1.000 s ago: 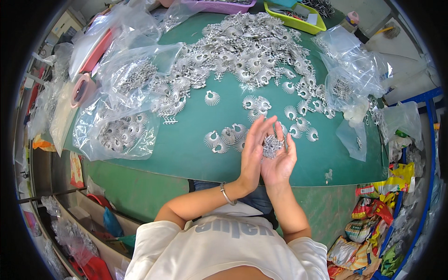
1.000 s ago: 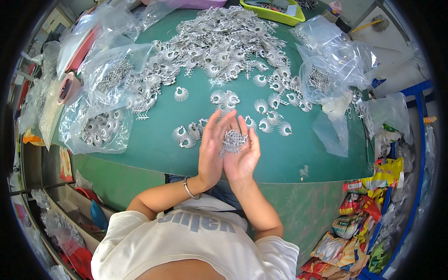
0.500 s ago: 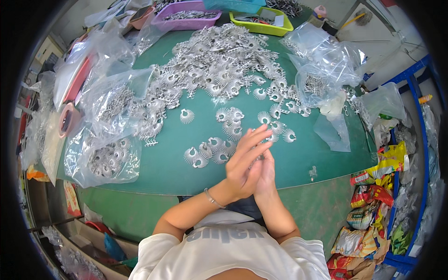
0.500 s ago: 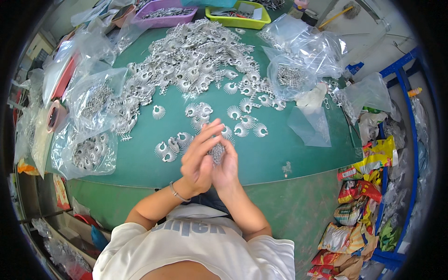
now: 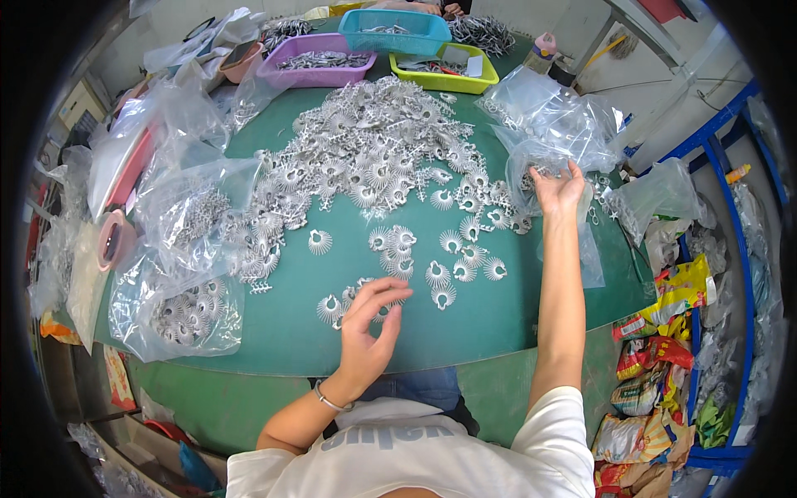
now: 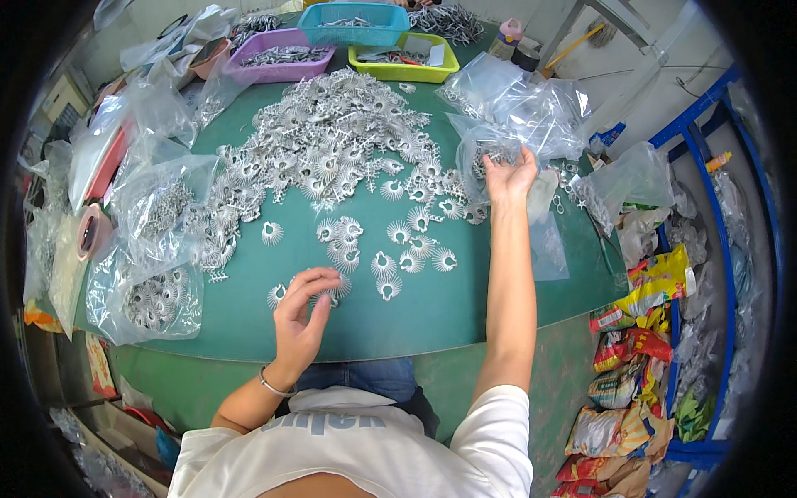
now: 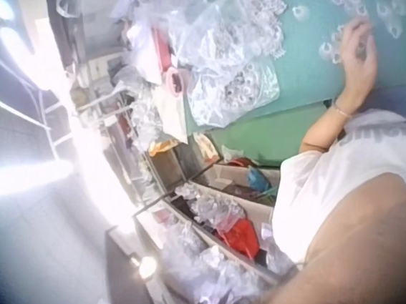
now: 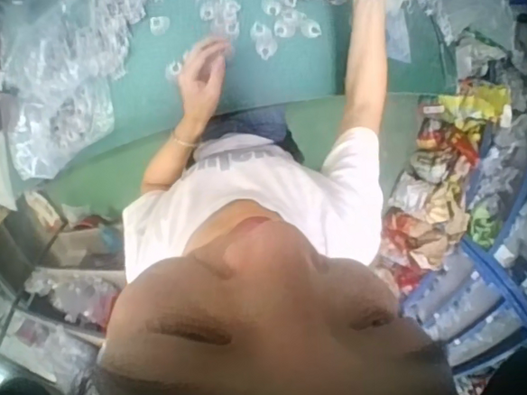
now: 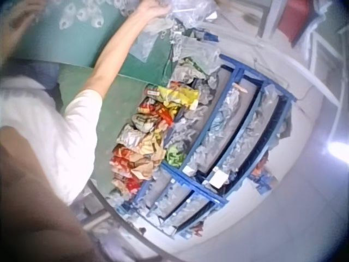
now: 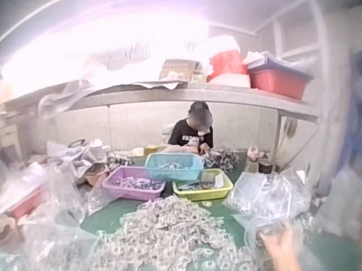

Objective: The person assembles small silver-colored metal components by hand, joining them together and gathering them on a green table surface.

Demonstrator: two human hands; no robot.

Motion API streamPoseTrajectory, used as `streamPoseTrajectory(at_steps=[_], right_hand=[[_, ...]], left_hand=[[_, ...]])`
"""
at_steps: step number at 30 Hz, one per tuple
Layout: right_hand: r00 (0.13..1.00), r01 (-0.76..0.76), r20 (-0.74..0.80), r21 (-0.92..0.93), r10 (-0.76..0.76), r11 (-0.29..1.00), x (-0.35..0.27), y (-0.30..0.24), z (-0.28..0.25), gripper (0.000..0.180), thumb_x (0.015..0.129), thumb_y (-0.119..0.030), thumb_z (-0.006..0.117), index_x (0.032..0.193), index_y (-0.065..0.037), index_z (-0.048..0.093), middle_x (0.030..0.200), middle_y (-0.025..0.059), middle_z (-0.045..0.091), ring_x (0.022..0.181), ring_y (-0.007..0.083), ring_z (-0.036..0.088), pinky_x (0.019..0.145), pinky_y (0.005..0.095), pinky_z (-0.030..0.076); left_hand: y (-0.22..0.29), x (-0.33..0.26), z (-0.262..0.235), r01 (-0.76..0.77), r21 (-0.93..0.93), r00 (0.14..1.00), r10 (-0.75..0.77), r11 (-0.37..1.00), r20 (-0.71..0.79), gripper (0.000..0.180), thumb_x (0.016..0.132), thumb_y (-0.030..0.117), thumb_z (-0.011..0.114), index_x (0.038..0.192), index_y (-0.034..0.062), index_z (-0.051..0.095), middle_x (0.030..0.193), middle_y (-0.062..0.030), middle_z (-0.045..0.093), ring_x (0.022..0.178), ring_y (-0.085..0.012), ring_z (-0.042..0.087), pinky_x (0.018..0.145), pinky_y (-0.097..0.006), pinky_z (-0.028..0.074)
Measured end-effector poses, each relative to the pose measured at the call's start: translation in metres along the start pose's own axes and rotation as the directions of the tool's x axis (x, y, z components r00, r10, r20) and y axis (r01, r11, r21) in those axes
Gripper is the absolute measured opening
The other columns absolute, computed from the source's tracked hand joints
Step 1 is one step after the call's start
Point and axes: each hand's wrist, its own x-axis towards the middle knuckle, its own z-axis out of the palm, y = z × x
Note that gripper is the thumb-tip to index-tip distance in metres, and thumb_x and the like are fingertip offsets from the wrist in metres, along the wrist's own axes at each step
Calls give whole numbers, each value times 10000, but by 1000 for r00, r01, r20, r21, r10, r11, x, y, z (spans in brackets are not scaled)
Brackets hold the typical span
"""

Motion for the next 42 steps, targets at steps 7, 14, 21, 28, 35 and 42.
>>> streamPoseTrajectory(at_steps=[7,14,21,28,35,42], right_hand=[[934,302,214,-900,-286,314,-5,-9,-38,407,852,-77,435,1251,6,444,1330,243,379,1259,339,345,1055,390,232],[864,393,482,-471,142,-790,-57,2,-48,233,800,-22,477,999,26,586,1057,221,557,998,343,528,923,411,381],[620,776,782,-598,67,-200,-93,46,3,265,814,-82,552,1061,14,537,1057,166,571,982,303,550,866,366,420],[642,757,763,-646,-73,-95,16,136,55,756,709,-380,696,1261,37,390,1234,248,453,1163,374,418,977,413,326],[454,860,890,-452,-50,-236,15,150,41,380,757,-271,660,1039,-23,600,1015,192,598,952,344,552,826,409,428],[455,870,890,-439,21,-225,-42,135,6,196,821,-136,583,990,-42,617,1056,168,563,967,331,519,838,391,419]], left_hand=[[-7,6,-19,32,117,999,-34,993,13,236,760,-70,526,960,6,624,1017,-123,586,923,-238,577,801,-307,451],[-7,16,-39,57,271,983,-101,961,151,232,776,-38,545,1001,-9,595,1042,-142,570,998,-251,546,879,-314,412],[-24,124,-48,-226,554,961,90,801,261,471,799,96,602,1231,42,422,1230,-165,461,1158,-333,440,974,-367,359],[-114,227,-34,-124,811,992,77,572,97,763,718,435,673,1272,0,379,1304,-249,357,1179,-397,386,956,-447,364],[-107,195,-23,-231,813,972,95,535,214,398,659,183,680,994,-14,594,1287,-323,308,1139,-464,387,963,-432,369],[-102,158,-38,-387,746,917,143,542,371,212,667,3,553,870,-18,611,1221,-231,409,1078,-392,461,916,-389,414]])
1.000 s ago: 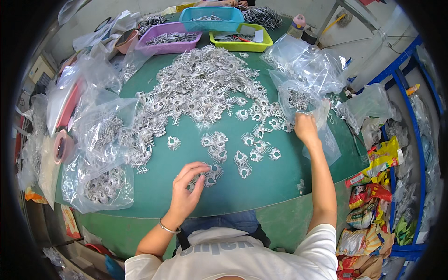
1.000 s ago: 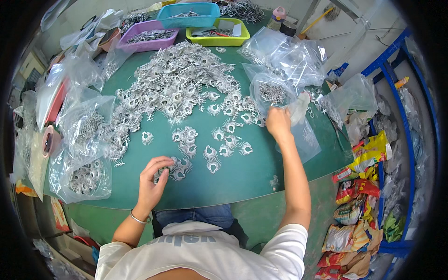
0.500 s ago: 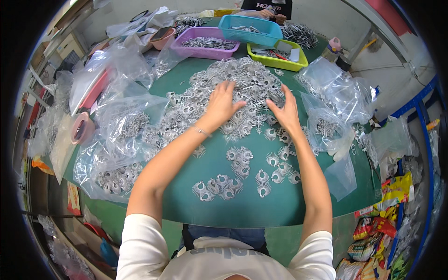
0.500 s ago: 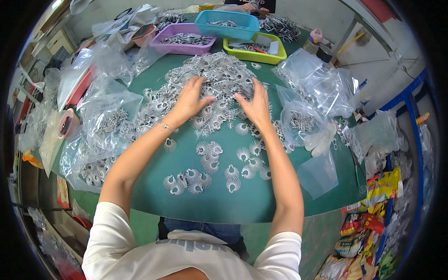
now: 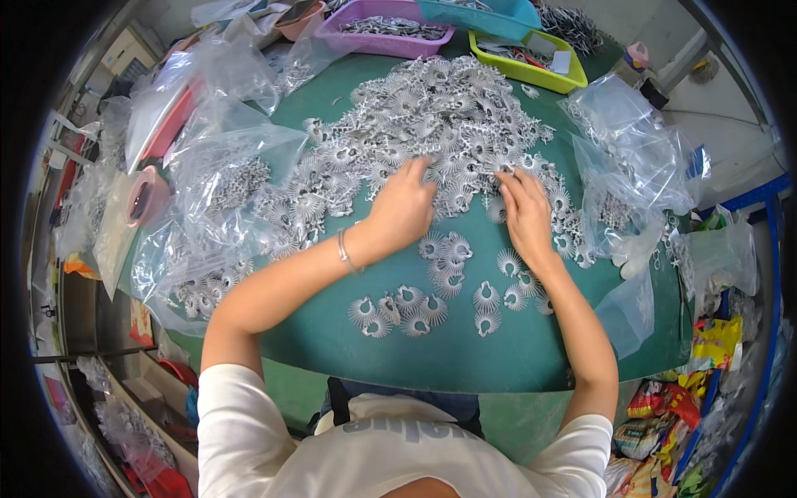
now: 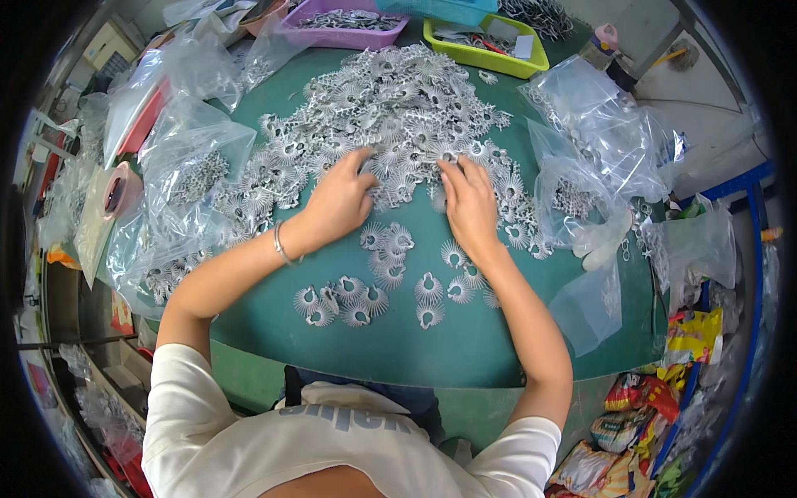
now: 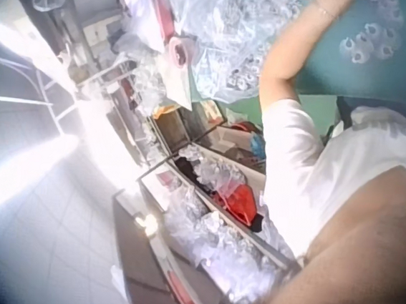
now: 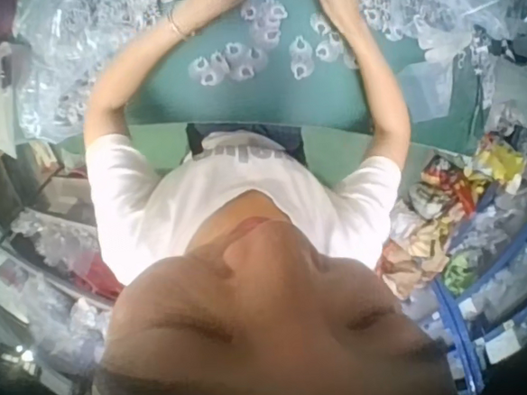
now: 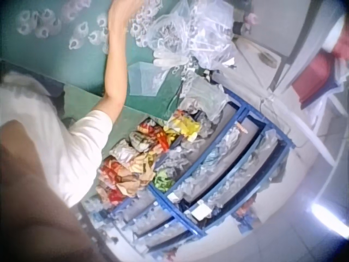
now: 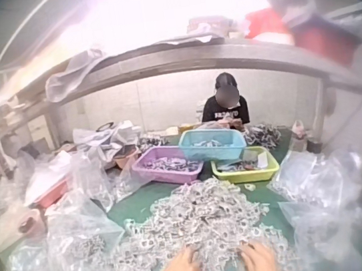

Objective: The person assembles small silver-colored metal components by hand, joining them together and gathering them on a green table surface.

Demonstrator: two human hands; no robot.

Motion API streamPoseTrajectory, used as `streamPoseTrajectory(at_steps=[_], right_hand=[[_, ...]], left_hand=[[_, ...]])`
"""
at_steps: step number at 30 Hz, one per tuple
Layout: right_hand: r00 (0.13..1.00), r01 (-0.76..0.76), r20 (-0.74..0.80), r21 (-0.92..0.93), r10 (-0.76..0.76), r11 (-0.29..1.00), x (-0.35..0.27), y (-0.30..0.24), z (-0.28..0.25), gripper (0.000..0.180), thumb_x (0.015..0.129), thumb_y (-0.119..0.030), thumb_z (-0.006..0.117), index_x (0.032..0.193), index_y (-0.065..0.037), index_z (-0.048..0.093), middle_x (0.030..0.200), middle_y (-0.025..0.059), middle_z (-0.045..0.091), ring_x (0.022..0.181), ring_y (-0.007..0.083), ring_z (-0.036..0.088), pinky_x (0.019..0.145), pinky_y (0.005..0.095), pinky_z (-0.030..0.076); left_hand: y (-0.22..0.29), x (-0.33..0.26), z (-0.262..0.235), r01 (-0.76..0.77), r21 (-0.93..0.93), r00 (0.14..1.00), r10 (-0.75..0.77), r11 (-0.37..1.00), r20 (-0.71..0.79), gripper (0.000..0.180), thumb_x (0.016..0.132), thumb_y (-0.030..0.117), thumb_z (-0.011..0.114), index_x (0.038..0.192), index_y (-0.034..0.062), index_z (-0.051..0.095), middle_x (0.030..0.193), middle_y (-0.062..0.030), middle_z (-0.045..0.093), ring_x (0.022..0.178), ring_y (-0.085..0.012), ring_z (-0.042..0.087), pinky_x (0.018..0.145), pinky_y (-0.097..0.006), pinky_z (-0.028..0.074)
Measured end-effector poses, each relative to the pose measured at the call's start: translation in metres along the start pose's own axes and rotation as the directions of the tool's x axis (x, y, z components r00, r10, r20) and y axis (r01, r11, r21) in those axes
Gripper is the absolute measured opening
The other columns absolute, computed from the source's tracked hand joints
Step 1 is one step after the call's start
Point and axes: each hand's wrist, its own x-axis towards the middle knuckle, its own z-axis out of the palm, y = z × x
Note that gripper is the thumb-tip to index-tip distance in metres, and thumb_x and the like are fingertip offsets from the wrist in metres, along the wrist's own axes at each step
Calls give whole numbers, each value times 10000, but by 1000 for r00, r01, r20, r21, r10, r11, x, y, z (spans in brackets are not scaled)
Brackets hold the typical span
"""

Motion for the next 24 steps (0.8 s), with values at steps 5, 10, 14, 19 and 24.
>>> streamPoseTrajectory(at_steps=[5,10,14,19,24], right_hand=[[998,-60,15,276,58,959,-11,-17,-29,155,813,-90,578,935,-6,623,856,131,629,861,315,577,780,379,453],[970,-97,198,-219,142,971,-12,10,-44,493,803,-310,607,1177,-4,508,1309,214,372,1226,379,308,1005,454,252],[943,-15,314,-292,111,956,-53,-27,-68,546,787,-324,624,1221,-23,485,1388,219,243,1282,431,186,1026,508,195],[893,-65,421,-232,160,970,-98,-40,-82,537,774,-279,646,1223,-41,474,1377,180,278,1274,431,209,1005,499,246],[897,-96,421,-120,138,988,-112,-61,-92,504,752,-218,667,1187,-27,498,1284,156,399,1220,408,312,973,455,308]], left_hand=[[6,-9,-18,205,-253,978,-189,946,83,387,782,167,625,1119,25,502,1183,-217,438,1109,-368,437,909,-387,402],[16,-5,2,71,137,995,-81,988,66,610,735,301,687,1217,15,447,1307,-261,342,1207,-395,356,987,-418,333],[21,-25,-7,14,122,989,-31,992,142,522,760,215,658,1206,24,466,1334,-248,321,1246,-402,309,1004,-425,321],[47,-58,-17,-124,-74,954,139,990,267,454,822,208,588,1225,43,462,1354,-217,318,1256,-394,301,1015,-452,295],[68,-81,-28,-135,-198,886,208,971,414,447,873,308,513,1216,23,477,1336,-223,350,1255,-374,317,1016,-465,291]])
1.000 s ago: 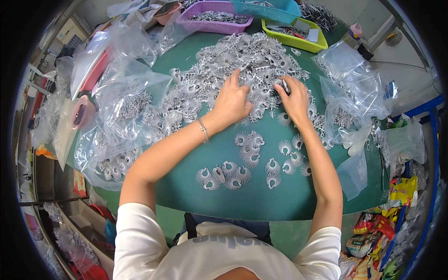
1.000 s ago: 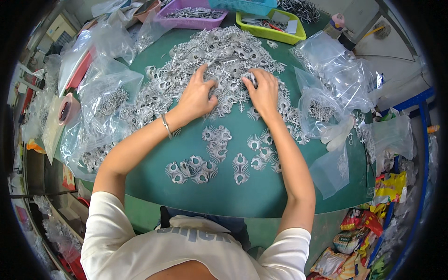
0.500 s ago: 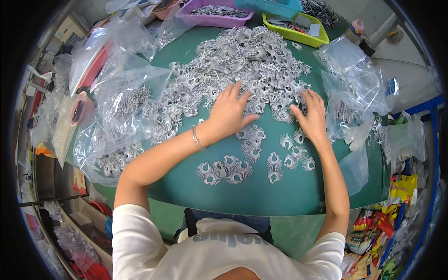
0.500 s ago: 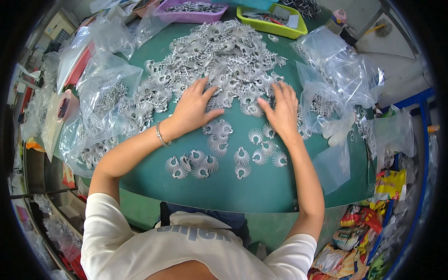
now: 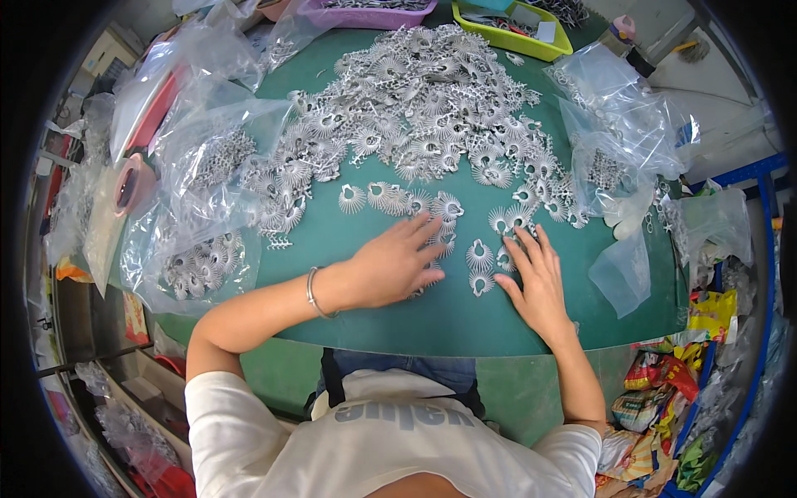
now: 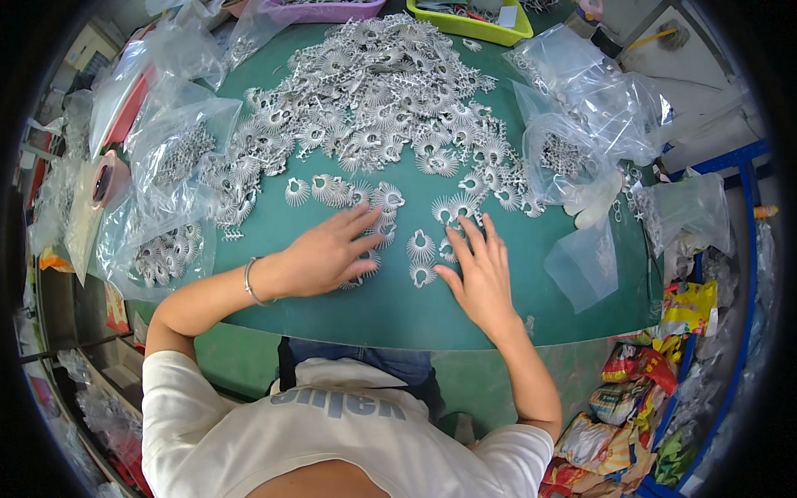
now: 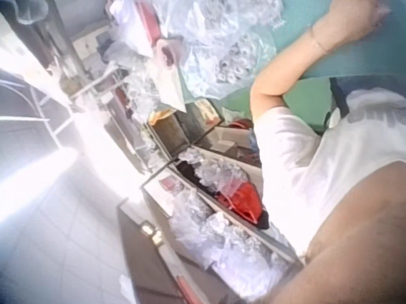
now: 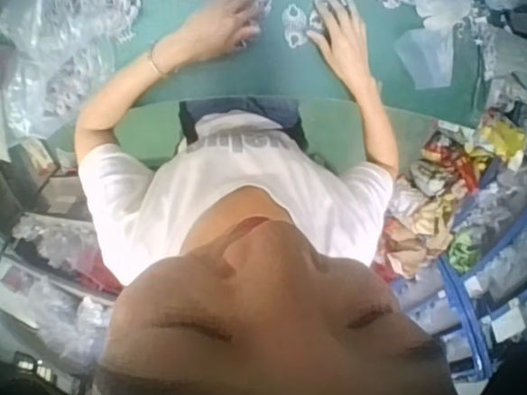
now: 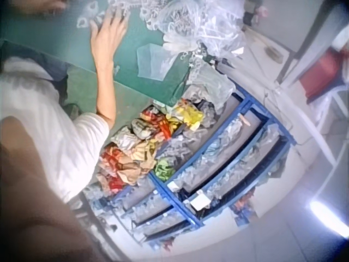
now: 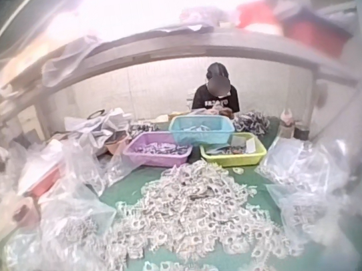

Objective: The person assembles small silver-colored metal components by hand, joining them together and gathering them on a green table surface.

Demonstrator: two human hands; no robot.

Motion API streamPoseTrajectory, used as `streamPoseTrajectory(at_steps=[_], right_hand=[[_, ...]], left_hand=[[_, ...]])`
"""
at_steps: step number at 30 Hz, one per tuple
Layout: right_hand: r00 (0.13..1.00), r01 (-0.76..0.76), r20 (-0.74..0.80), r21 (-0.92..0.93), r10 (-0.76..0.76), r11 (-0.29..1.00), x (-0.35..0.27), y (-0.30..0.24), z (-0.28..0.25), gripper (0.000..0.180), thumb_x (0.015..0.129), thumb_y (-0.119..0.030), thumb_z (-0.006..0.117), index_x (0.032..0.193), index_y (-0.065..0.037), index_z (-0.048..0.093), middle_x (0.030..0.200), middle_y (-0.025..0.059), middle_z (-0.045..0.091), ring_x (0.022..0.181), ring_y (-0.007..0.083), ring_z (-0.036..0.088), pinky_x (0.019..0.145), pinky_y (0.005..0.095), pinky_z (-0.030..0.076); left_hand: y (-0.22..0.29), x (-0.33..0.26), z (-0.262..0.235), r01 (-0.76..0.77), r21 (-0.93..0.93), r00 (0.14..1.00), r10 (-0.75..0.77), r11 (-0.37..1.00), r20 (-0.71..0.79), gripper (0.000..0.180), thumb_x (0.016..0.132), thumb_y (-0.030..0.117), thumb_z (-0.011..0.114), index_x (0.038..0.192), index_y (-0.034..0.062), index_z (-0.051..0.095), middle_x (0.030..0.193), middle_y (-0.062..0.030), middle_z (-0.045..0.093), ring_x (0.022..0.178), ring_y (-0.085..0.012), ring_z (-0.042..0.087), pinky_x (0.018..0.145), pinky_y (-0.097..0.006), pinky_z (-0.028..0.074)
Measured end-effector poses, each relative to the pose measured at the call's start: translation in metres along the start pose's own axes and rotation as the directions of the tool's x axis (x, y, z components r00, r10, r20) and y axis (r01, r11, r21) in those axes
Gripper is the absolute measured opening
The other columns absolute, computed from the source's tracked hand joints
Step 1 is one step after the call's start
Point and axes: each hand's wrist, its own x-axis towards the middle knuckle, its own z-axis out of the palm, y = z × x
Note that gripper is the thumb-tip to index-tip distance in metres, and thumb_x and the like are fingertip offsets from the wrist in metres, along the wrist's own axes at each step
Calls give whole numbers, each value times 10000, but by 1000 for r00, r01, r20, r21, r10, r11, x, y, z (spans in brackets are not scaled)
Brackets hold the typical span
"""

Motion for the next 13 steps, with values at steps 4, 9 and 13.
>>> streamPoseTrajectory(at_steps=[4,9,13], right_hand=[[962,-52,-255,169,94,984,5,13,-2,461,757,-130,647,1166,14,491,1230,160,455,1171,360,390,967,431,312],[982,36,-181,-116,-57,993,22,20,24,409,792,-136,605,1163,4,505,1258,155,446,1222,362,346,1024,494,233],[993,105,-39,-209,-116,972,9,0,21,389,800,-141,596,1169,-43,520,1272,145,444,1253,350,319,1010,601,178]], left_hand=[[18,-18,2,-41,20,995,39,999,90,456,872,319,515,1209,14,479,1333,-218,359,1268,-364,305,1023,-451,294],[3,23,11,59,87,971,-37,995,-237,507,855,331,535,1244,20,443,1379,-215,286,1280,-376,278,1027,-486,266],[7,20,37,55,156,998,-53,986,-17,616,839,392,547,1308,30,379,1398,-234,249,1301,-398,222,1050,-524,176]])
